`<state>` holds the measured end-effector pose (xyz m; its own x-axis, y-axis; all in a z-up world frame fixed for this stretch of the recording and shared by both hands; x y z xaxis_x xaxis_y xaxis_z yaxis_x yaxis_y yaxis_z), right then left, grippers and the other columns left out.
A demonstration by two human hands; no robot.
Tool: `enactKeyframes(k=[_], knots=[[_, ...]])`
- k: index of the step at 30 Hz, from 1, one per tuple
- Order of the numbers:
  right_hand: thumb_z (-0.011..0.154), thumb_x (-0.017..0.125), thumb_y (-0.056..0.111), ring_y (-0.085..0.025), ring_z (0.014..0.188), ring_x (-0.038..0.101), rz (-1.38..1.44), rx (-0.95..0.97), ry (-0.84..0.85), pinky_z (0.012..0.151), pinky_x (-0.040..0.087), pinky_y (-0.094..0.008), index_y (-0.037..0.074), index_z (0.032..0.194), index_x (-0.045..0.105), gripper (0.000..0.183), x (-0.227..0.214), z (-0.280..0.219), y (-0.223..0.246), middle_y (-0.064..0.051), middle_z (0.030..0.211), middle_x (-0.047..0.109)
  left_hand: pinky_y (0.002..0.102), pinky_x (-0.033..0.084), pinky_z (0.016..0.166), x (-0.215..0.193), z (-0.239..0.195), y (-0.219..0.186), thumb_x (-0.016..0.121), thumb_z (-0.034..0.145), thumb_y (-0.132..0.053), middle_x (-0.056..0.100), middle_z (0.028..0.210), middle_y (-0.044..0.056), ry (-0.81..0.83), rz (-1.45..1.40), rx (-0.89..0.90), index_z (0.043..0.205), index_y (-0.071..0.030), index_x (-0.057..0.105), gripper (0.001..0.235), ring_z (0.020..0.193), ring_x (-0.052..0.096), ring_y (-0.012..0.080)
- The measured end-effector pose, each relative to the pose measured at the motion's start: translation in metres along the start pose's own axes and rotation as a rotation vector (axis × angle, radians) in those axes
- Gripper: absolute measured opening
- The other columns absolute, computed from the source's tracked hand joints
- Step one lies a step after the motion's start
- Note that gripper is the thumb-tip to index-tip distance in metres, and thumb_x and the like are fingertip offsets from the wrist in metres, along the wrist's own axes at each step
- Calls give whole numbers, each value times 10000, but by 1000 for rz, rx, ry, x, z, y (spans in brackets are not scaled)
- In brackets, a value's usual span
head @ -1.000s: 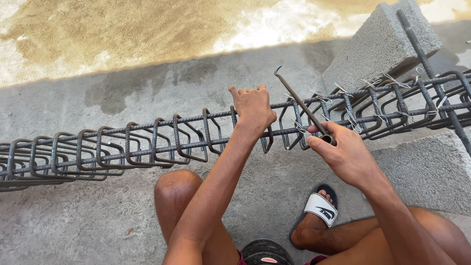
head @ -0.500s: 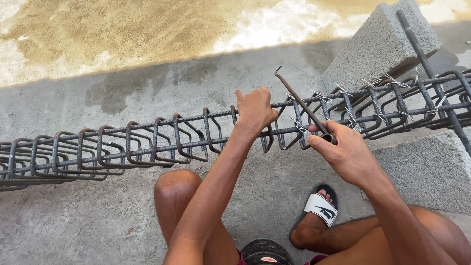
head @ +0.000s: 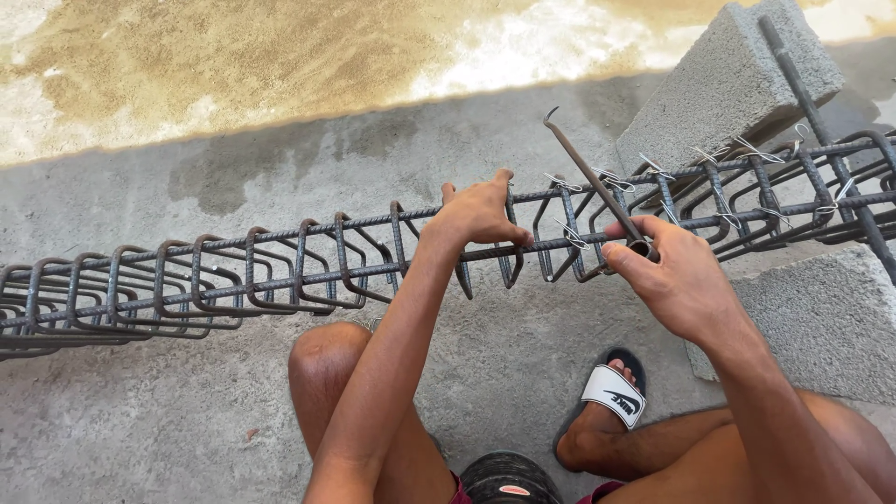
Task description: Tying steel rebar stirrups to longitudinal bars using wire loops and a manual hook tool
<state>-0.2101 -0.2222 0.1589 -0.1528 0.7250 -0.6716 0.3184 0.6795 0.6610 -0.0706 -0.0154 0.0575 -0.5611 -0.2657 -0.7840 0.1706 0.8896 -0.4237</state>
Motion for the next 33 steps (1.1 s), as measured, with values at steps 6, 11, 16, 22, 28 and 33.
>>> enactKeyframes(k=[6, 11, 16, 22, 28, 33], knots=[[908, 616, 325, -220, 680, 641, -24, 1, 3, 583, 464, -358, 85, 1222, 707, 405, 5, 1, 15, -109, 812, 716, 706, 114, 1173, 2, -17, -1, 909, 511, -615, 682, 1305, 172, -46, -32, 39, 1568, 0, 217, 1406, 1311, 562, 366], [909, 591, 292, -218, 733, 650, 68, -51, 51, 664, 488, -350, 69, 1209, 716, 394, 10, 5, 14, -115, 818, 712, 654, 174, 1132, 15, -14, 13, 828, 491, -736, 658, 1329, 180, -111, -22, 113, 1540, -11, 300, 1380, 1289, 567, 353], [917, 586, 322, -200, 627, 577, 45, -70, 46, 584, 426, -329, 86, 1198, 725, 392, 13, 6, 16, -90, 756, 672, 668, 164, 1131, 14, -13, 12, 825, 492, -739, 665, 1332, 169, -124, -14, 120, 1534, -23, 314, 1364, 1292, 568, 356], [942, 509, 255, -92, 547, 325, 527, -142, 199, 520, 221, -253, -44, 1247, 634, 445, 10, 18, -5, 24, 597, 387, 738, 142, 1137, 14, -18, 11, 808, 556, -768, 575, 1414, 218, -153, 69, 98, 1568, -23, 246, 1377, 1360, 481, 395], [860, 530, 718, -159, 535, 425, 1048, -398, 485, 922, 356, -456, -112, 1382, 486, 982, -7, 5, 11, 33, 572, 422, 626, 279, 978, -10, -60, 4, 600, 792, -823, 687, 1188, 168, -403, 231, 142, 1561, -6, 266, 1172, 1123, 602, 346], [874, 425, 633, -138, 573, 373, 1122, -256, 336, 872, 368, -440, -46, 1344, 474, 827, -9, -1, 21, 78, 591, 362, 611, 241, 1039, -13, -71, 33, 549, 987, -546, 687, 1218, 127, -423, 214, 3, 1517, -28, 382, 759, 1075, 637, 287]])
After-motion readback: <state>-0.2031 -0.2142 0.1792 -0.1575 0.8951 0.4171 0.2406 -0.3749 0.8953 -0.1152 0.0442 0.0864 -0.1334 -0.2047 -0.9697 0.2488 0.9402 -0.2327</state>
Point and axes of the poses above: each hand's wrist, its own z-axis towards the middle knuckle, its own x-axis out of the palm, y = z × x, the point moved 1 cm from there along z, towards the middle knuckle
